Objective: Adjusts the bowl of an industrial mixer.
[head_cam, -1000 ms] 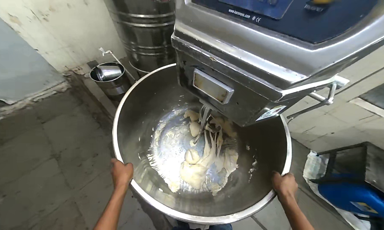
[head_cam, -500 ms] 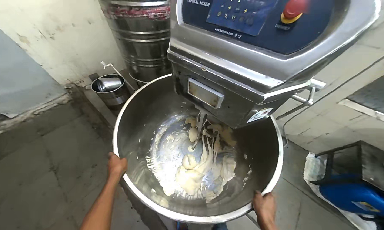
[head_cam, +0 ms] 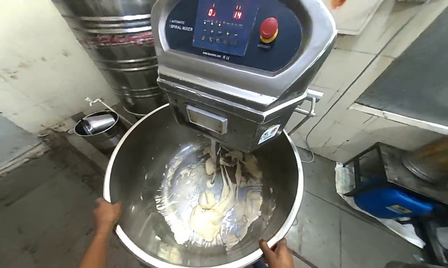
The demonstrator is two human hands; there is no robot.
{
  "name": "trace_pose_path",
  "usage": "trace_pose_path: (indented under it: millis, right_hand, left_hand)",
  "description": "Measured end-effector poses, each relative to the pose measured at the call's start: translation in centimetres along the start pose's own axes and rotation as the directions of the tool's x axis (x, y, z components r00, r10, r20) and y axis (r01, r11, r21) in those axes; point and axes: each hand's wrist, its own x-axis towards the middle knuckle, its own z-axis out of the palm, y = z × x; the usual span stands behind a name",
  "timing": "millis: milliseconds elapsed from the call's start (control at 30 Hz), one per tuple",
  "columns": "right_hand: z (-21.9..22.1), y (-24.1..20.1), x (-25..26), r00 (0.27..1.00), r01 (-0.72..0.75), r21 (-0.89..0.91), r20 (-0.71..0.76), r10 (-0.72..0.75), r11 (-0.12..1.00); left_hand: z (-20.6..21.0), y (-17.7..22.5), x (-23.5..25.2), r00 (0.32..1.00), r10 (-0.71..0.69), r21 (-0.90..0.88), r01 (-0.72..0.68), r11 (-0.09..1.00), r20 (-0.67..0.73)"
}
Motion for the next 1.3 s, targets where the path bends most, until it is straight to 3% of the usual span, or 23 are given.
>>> trace_pose_path:
  millis: [100,200,333,467,633,733,833,1300]
  right_hand:
    - [-2.3,-0.3,2.9,0.997,-0.031,-0.01,0.077,0.032,0.999]
    - [-5.2,-2.0,8.4,0.999,0.014,-0.207,-0.048,-0.025,0.978]
    - [-8.3,-6.6,15.3,0.981,-0.018,-0.514,-0.173,-0.083,0.858]
    - [-9.7,-10.4,20.9,0.968,-0.018,-0.68,-0.195,-0.156,0.733]
    - [-9.3,-12.1,24.7,0.934,-0.007,-0.62,-0.285,-0.217,0.784]
    - [-10.1,-11.8,25.5,0.951,0.059,-0.529,-0.229,-0.209,0.847]
    - [-10.5,-11.1,25.5,0.959,0.086,-0.443,-0.206,-0.195,0.892]
    - [-9.4,-9.3,22.3,0.957,0.016,-0.404,-0.259,-0.13,0.915]
  left_hand:
    - [0.7,-0.4,-2.2,0.999,-0.042,-0.047,0.041,0.998,-0.023]
    - [1.3,-1.0,-5.8,0.993,-0.114,-0.121,0.109,0.987,-0.029]
    - [2.5,-1.2,-11.2,0.982,-0.191,-0.163,0.185,0.969,-0.016]
    - [4.1,-1.7,-16.7,0.976,-0.218,-0.293,0.207,0.933,-0.003]
    - [7.0,-1.5,-22.2,0.963,-0.268,-0.546,0.228,0.806,0.007]
    - [8.4,-1.5,-23.8,0.953,-0.303,-0.615,0.232,0.753,-0.011]
    - [8.4,-0.9,-23.5,0.945,-0.326,-0.647,0.23,0.727,-0.03]
    - [7.7,-1.7,-21.1,0.954,-0.296,-0.677,0.194,0.71,-0.037]
